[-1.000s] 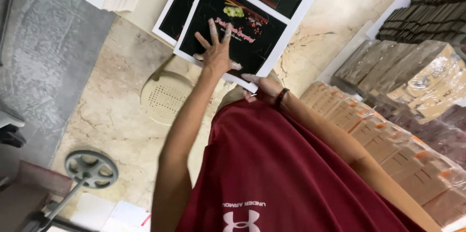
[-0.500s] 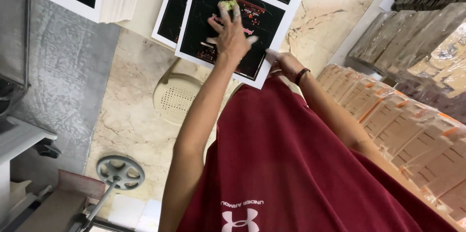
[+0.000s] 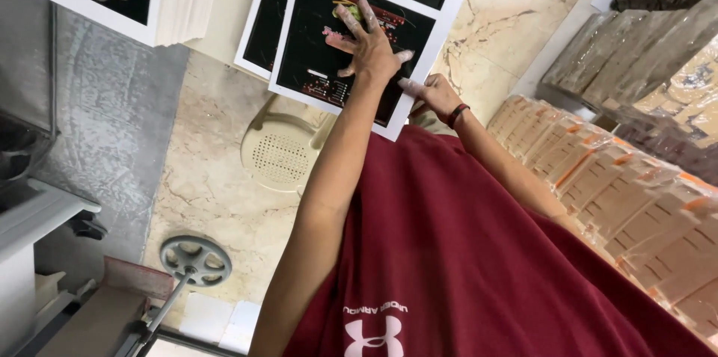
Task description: The person is organizing and moving printed cardboard sheets and assembled box components in a factory setting.
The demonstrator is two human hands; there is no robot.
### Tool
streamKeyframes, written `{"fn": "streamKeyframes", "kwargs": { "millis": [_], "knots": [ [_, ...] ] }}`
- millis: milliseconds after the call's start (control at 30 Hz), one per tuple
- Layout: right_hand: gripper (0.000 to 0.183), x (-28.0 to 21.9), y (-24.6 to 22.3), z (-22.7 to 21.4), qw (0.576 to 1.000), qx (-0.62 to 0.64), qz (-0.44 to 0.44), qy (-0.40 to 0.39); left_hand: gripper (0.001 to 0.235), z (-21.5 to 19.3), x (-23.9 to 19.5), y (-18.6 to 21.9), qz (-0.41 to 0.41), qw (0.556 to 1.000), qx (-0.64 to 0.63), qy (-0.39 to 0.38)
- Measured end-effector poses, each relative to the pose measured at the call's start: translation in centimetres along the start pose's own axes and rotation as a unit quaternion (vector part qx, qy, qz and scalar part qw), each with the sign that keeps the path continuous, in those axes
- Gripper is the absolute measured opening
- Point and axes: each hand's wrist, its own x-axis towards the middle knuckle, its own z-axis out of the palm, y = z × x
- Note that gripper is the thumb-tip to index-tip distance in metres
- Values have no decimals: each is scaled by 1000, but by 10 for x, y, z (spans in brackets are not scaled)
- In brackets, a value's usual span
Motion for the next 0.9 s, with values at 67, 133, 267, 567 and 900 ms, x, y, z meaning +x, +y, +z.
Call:
{"fn": "streamKeyframes", "kwargs": {
  "millis": [67,133,267,567,900],
  "knots": [
    [57,-1,3,-3,982,108,151,-38,150,9,1,-2,-3,1000,0,-3],
    [56,20,29,-2,998,33,48,-11,153,13,1,-1,7,1000,14,21],
    [68,20,48,11,953,-179,-241,49,135,13,-4,5,-32,998,52,-11],
    [42,3,-30,3,988,128,86,13,105,-19,-8,-19,43,996,64,-36],
    [37,13,-47,22,991,-55,42,118,95,-3,-2,-41,250,917,311,-1]
  ]
}}
